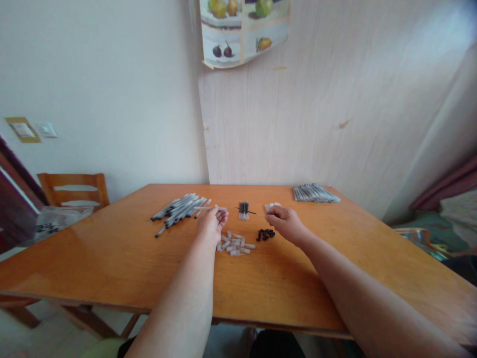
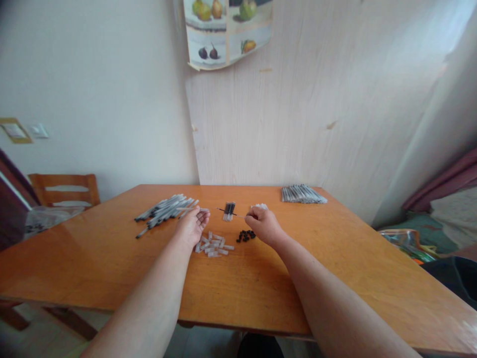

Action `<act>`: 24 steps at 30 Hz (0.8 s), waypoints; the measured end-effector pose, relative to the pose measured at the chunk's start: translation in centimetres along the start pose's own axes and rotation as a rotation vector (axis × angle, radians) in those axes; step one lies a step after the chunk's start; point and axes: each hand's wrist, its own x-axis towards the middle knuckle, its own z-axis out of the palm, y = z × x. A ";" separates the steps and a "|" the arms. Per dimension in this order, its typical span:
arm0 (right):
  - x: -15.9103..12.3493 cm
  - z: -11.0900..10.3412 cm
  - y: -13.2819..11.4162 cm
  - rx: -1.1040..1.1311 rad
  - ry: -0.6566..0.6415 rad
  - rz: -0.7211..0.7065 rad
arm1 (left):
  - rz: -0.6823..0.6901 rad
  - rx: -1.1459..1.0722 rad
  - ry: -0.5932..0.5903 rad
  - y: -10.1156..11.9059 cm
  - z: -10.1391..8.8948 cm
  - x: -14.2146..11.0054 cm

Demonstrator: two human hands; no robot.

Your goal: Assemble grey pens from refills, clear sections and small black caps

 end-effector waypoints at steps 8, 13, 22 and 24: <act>0.3 0.2 1.0 -0.231 0.126 0.092 | 0.166 0.245 0.030 -1.3 -0.1 0.6; 0.0 0.2 -0.3 -0.457 0.123 0.129 | 0.178 0.346 0.028 -1.6 -0.1 0.8; 0.9 1.8 -3.5 -0.763 0.011 0.092 | 0.093 0.260 0.010 -1.5 -0.5 1.5; 1.5 2.2 -3.7 -0.799 -0.009 0.087 | 0.085 0.261 0.013 -1.5 -0.4 1.5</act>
